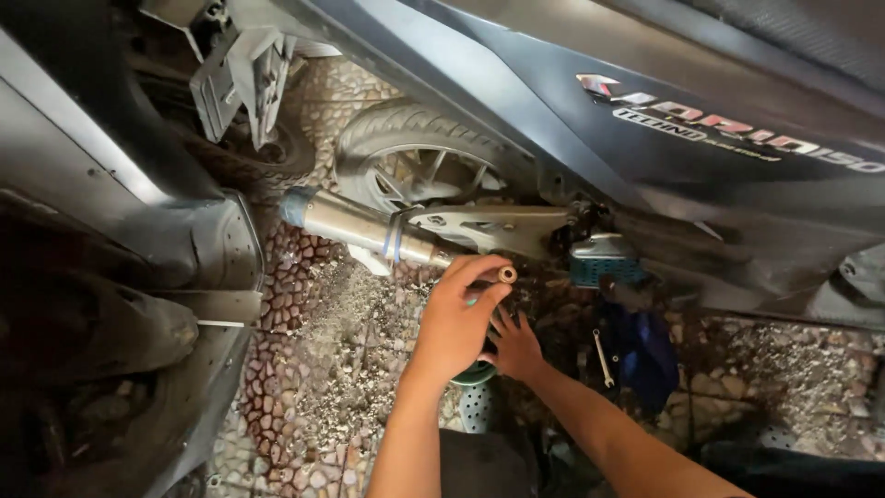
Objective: The person uses a wrench to loosen and remove the drain plug from the motorcycle's engine, allowing used oil to drain into a green cup placed below. After removing the plug, the person wipes it with a blue cloth and inspects it.
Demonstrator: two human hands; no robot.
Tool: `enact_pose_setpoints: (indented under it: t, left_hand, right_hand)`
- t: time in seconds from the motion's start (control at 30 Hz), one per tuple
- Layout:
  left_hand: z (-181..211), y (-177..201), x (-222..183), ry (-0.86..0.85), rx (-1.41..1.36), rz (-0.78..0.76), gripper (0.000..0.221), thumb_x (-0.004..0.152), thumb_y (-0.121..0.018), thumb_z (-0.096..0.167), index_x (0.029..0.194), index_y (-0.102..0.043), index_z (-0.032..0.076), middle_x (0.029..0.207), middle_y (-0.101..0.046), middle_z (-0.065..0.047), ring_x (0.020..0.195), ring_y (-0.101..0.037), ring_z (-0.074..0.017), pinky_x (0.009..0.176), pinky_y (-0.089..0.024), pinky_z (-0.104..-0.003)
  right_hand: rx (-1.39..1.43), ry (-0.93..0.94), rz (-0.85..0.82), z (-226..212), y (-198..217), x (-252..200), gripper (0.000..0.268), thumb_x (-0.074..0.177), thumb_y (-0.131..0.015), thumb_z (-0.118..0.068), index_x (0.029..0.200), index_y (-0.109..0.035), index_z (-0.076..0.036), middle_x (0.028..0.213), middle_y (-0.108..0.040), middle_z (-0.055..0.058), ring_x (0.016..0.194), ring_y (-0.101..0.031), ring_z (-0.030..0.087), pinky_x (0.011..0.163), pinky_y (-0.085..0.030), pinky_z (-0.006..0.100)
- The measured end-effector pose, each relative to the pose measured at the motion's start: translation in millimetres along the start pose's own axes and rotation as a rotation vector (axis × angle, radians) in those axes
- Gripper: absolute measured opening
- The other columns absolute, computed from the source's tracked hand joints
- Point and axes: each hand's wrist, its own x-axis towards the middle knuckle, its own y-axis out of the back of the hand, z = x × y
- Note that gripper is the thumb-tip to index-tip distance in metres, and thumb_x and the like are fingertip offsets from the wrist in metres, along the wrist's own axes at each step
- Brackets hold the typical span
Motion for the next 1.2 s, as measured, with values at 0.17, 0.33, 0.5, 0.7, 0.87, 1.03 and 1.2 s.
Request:
enact_pose_setpoints:
  t: [0.17,0.33,0.5,0.7,0.87,1.03,1.2]
  left_hand:
    - [1.9,-0.9,1.8,0.036,-0.019,0.017,0.028,0.093,-0.070,0.004,0.121,-0.069,0.004,0.114,-0.067,-0.005,0.107,-0.068,-0.0167,0.095,-0.055,-0.029]
    - [-2.3,-3.0,0.0,0.034,-0.068,-0.004,0.028,0.094,-0.070,0.003,0.121,-0.068,0.003,0.114,-0.066,-0.006,0.107,-0.068,-0.0172,0.096,-0.054,-0.029]
    - [-3.4,-0.5,2.0,-0.022,-0.036,0.011,0.028,0.093,-0.071,0.002,0.120,-0.069,0.003,0.113,-0.066,-0.006,0.107,-0.069,-0.0176,0.096,-0.055,-0.028]
    - [-6.5,1.4,2.0,-0.003,-0.067,-0.001,0.027,0.093,-0.070,0.001,0.120,-0.068,0.004,0.114,-0.066,-0.006,0.106,-0.069,-0.0181,0.094,-0.054,-0.028]
    - [-4.5,3.1,-4.0,-0.047,0.039,0.016,0.027,0.094,-0.071,0.003,0.120,-0.069,0.005,0.112,-0.068,-0.006,0.107,-0.070,-0.0172,0.093,-0.055,-0.029]
    - [-8.0,4.4,0.1,-0.018,-0.016,0.015,0.028,0.093,-0.071,0.004,0.121,-0.068,0.006,0.114,-0.067,-0.005,0.106,-0.069,-0.0163,0.093,-0.055,-0.029]
    - [-14.1,-0.1,1.7,0.012,0.005,0.013,0.029,0.092,-0.072,0.004,0.121,-0.069,0.005,0.112,-0.068,-0.005,0.103,-0.069,-0.0159,0.088,-0.055,-0.029]
  right_hand:
    - [-0.028,0.033,0.049,5.3,-8.7,8.3,0.076,0.092,-0.044,-0.068,0.151,-0.048,-0.020,0.166,-0.021,0.007,0.154,-0.007,0.032,0.118,-0.012,0.065]
    - [-0.091,0.056,0.057,3.4,-1.3,0.5,0.075,0.093,-0.048,-0.067,0.150,-0.051,-0.019,0.164,-0.029,0.008,0.154,-0.013,0.033,0.120,-0.012,0.065]
    - [-0.163,0.072,0.070,5.0,2.2,16.2,0.073,0.094,-0.051,-0.065,0.148,-0.049,-0.017,0.161,-0.032,0.007,0.152,-0.018,0.034,0.119,-0.013,0.066]
    - [-0.006,0.092,0.158,10.2,29.6,-7.7,0.069,0.094,-0.053,-0.059,0.150,-0.049,-0.020,0.160,-0.035,0.008,0.149,-0.024,0.034,0.115,-0.022,0.066]
    - [0.006,0.044,-0.028,21.1,21.9,-27.3,0.062,0.102,-0.044,-0.059,0.151,-0.043,-0.022,0.167,-0.024,0.011,0.150,-0.024,0.035,0.116,-0.024,0.061]
    - [0.028,-0.012,-0.090,29.0,28.9,-37.3,0.062,0.104,-0.036,-0.057,0.159,-0.032,-0.027,0.166,-0.020,0.010,0.147,-0.026,0.037,0.113,-0.029,0.057]
    - [0.668,-0.113,-0.008,53.9,-16.7,-38.1,0.059,0.109,-0.032,-0.056,0.151,-0.052,-0.020,0.151,-0.051,0.012,0.130,-0.050,0.033,0.107,-0.044,0.049]
